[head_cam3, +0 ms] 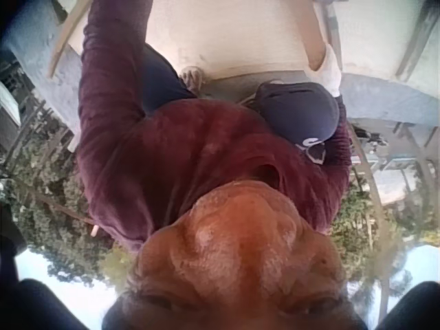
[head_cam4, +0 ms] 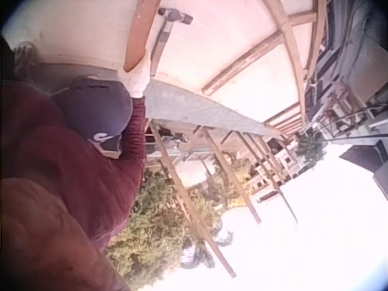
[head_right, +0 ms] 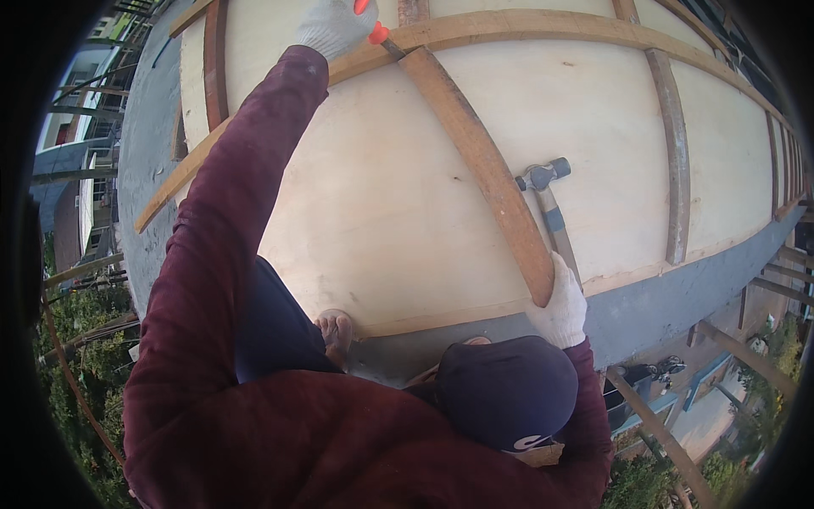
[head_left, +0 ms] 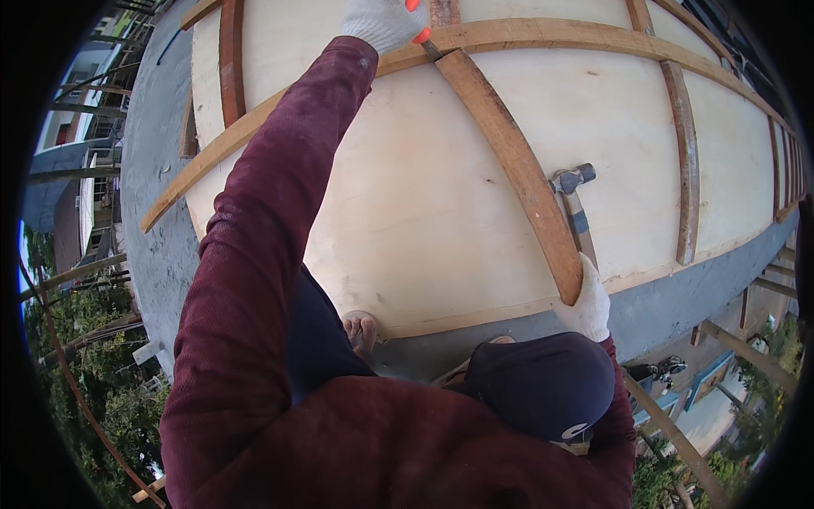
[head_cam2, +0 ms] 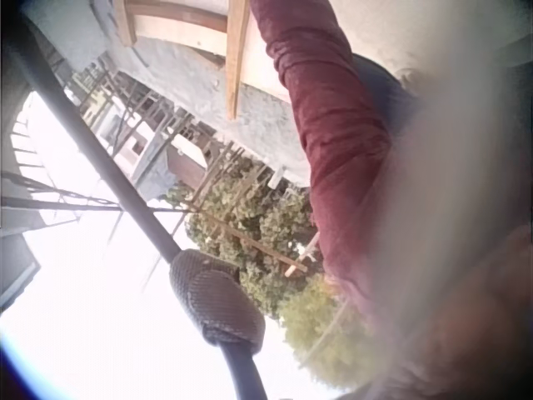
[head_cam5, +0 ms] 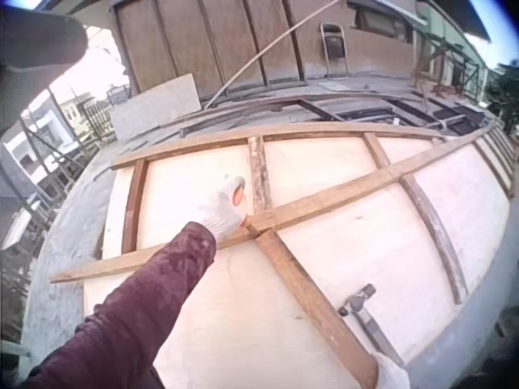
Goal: The person assembles a wooden frame on a concrete surface using a hammer and a red-handled tool. They position wooden slats, secure them with nails, and repeatedly hammer the joints to tighten the structure.
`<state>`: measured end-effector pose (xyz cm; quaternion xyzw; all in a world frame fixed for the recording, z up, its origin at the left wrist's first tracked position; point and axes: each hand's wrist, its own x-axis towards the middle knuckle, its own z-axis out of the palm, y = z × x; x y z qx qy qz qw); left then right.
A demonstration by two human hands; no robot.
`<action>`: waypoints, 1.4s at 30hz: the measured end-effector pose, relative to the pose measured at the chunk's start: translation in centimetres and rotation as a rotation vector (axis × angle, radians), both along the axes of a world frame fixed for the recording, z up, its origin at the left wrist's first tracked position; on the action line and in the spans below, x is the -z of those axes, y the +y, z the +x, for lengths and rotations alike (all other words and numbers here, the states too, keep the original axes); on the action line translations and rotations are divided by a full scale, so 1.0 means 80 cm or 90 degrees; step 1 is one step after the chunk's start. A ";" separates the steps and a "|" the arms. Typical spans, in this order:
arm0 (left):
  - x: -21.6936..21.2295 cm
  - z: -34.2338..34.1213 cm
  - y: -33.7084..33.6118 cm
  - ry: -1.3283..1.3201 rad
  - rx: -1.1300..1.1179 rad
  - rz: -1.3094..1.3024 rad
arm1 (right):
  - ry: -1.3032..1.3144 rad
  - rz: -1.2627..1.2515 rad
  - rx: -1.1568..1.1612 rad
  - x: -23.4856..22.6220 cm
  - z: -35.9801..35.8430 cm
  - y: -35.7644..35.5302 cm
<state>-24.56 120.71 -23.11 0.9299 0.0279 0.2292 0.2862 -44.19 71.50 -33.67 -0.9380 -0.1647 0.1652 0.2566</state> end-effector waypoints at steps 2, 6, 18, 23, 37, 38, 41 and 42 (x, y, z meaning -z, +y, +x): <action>0.007 0.005 -0.012 -0.050 0.035 0.092 | 0.064 -0.053 0.037 -0.014 -0.019 0.013; 0.005 0.020 -0.002 -0.024 0.028 0.122 | 0.023 -0.032 0.041 0.000 -0.013 0.001; -0.005 -0.014 -0.001 -0.137 0.104 0.095 | 0.373 0.041 -0.016 -0.030 -0.043 0.075; 0.011 -0.010 0.012 -0.130 0.128 0.056 | 0.659 0.264 0.295 -0.017 -0.047 0.097; 0.101 0.033 0.077 0.163 -0.081 -0.376 | 0.611 0.298 0.455 -0.007 -0.199 0.298; 0.096 0.024 0.091 0.170 -0.077 -0.387 | 0.560 0.298 0.474 -0.011 -0.188 0.257; 0.105 0.003 0.113 0.093 -0.104 -0.433 | 0.489 0.205 0.460 -0.085 -0.150 0.155; 0.122 0.017 0.100 0.021 -0.133 -0.402 | 0.460 0.170 0.459 -0.121 -0.149 0.135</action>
